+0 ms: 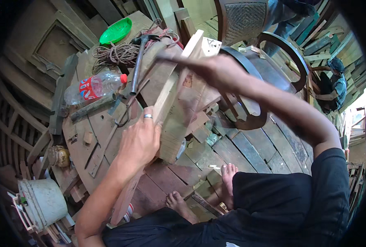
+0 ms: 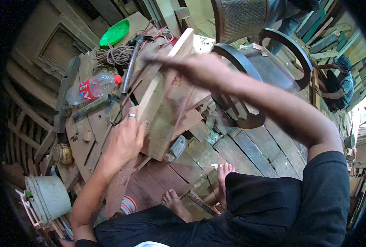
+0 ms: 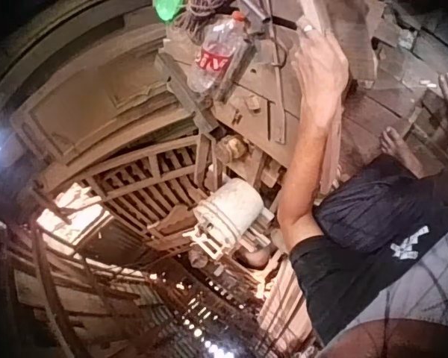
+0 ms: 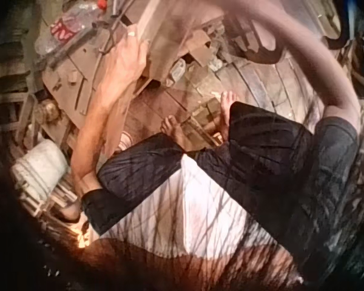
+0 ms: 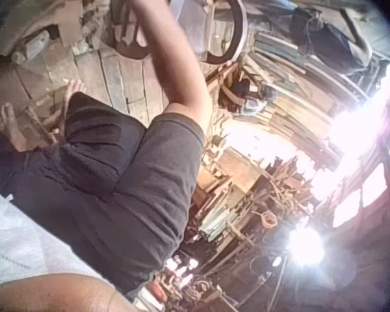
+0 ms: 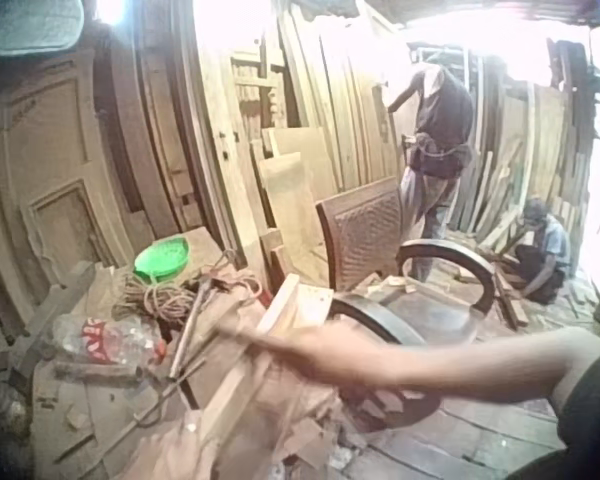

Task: The person uses a chisel and a wooden mallet to carve and shape a piece of wood clamped to a workbench. They repeatedly strike the chisel to remove wood shavings and refine the surface.

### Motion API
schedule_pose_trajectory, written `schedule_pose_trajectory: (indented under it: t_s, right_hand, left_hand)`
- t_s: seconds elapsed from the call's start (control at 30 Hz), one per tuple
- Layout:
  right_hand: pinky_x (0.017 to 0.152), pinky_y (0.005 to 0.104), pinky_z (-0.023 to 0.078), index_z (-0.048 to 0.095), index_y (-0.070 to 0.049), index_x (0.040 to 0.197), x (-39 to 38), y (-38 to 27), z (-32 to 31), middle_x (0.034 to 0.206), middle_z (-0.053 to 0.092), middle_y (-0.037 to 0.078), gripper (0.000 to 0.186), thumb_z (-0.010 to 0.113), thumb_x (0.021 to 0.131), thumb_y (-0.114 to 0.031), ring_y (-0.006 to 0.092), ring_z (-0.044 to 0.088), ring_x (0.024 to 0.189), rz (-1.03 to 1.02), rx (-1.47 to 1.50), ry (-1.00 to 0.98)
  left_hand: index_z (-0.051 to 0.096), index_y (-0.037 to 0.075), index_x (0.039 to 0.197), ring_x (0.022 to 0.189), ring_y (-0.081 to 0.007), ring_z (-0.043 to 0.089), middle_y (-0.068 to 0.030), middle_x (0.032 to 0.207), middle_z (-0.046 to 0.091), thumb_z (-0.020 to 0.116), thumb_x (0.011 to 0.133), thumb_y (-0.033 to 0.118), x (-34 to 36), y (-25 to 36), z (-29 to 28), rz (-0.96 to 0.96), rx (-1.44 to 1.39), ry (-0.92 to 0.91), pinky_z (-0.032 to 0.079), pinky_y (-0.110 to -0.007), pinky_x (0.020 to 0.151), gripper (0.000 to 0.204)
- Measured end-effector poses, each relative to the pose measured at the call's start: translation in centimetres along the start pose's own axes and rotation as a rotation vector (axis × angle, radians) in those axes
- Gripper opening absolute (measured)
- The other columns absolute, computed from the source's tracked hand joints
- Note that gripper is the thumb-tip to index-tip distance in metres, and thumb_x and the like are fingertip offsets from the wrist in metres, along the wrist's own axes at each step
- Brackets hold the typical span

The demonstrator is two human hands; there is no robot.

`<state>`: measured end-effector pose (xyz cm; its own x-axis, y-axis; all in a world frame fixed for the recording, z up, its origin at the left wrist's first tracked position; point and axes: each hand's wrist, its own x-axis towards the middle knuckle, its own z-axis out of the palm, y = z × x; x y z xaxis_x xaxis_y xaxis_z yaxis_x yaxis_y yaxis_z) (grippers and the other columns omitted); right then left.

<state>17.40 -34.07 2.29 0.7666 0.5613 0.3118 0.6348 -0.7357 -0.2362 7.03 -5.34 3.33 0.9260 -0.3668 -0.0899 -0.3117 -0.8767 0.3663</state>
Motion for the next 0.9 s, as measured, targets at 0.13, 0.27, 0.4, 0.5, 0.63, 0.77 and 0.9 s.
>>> schedule_pose_trajectory:
  t_s: [0.13,0.27,0.4,0.5,0.63,0.77,0.9]
  right_hand:
    - [0.065,0.0528,0.054,0.046,-0.042,0.152,1.6,6.2,-3.4,0.082,0.068,0.022,0.053,0.054,0.103,-0.022,0.0399,0.069,0.070,0.532,-0.167,0.008]
    - [0.061,0.0497,0.058,0.034,-0.042,0.160,-0.1,-3.1,1.5,0.079,0.069,0.019,0.071,0.055,0.100,-0.011,0.0363,0.069,0.066,0.046,0.067,-0.056]
    - [0.053,0.0447,0.058,0.033,-0.053,0.157,-0.1,-3.9,-0.3,0.085,0.074,0.013,0.063,0.054,0.106,-0.023,0.0294,0.071,0.064,-0.164,0.080,0.012]
    - [0.064,0.0468,0.057,0.047,-0.041,0.150,1.3,4.8,-2.8,0.081,0.069,0.020,0.048,0.055,0.105,-0.027,0.0399,0.070,0.072,0.384,-0.152,-0.047]
    - [0.062,0.0503,0.058,0.042,-0.046,0.154,1.3,3.4,-0.6,0.079,0.068,0.024,0.054,0.052,0.106,-0.023,0.0396,0.071,0.071,0.318,-0.136,-0.004]
    - [0.063,0.0467,0.060,0.041,-0.039,0.158,-1.3,-4.5,0.7,0.078,0.068,0.022,0.063,0.058,0.102,-0.014,0.0363,0.070,0.069,-0.010,0.250,0.000]
    - [0.063,0.0485,0.057,0.048,-0.034,0.153,0.7,1.9,-2.8,0.086,0.070,0.016,0.075,0.071,0.087,-0.010,0.0350,0.071,0.073,0.249,-0.060,-0.146]
  left_hand:
    - [0.045,-0.006,0.131,0.089,-0.0553,0.067,-0.0351,0.100,0.069,0.054,0.103,0.021,0.7,1.2,0.4,0.059,0.006,0.013,0.053,-0.063,0.079,0.040]
    - [0.044,-0.009,0.133,0.089,-0.0551,0.067,-0.0365,0.100,0.067,0.055,0.102,0.022,0.1,-0.4,0.4,0.030,-0.019,0.002,0.052,-0.064,0.079,0.045]
    - [0.044,-0.010,0.131,0.089,-0.0549,0.066,-0.0364,0.098,0.067,0.054,0.101,0.020,0.0,-0.3,0.2,0.012,0.052,-0.009,0.051,-0.063,0.078,0.043]
    - [0.044,-0.007,0.127,0.088,-0.0556,0.066,-0.0364,0.098,0.067,0.055,0.102,0.021,0.7,0.8,0.3,0.073,-0.029,0.024,0.052,-0.063,0.078,0.039]
    - [0.044,-0.007,0.130,0.088,-0.0554,0.066,-0.0366,0.097,0.067,0.055,0.102,0.021,0.4,0.2,0.6,0.061,0.032,0.020,0.052,-0.063,0.079,0.041]
    - [0.044,-0.007,0.131,0.088,-0.0552,0.067,-0.0369,0.097,0.067,0.056,0.101,0.021,-0.1,-0.8,0.6,0.054,0.029,0.040,0.052,-0.063,0.079,0.042]
    - [0.045,-0.008,0.129,0.088,-0.0551,0.067,-0.0373,0.098,0.067,0.055,0.102,0.021,0.2,-0.1,0.6,0.077,0.002,0.051,0.052,-0.063,0.078,0.042]
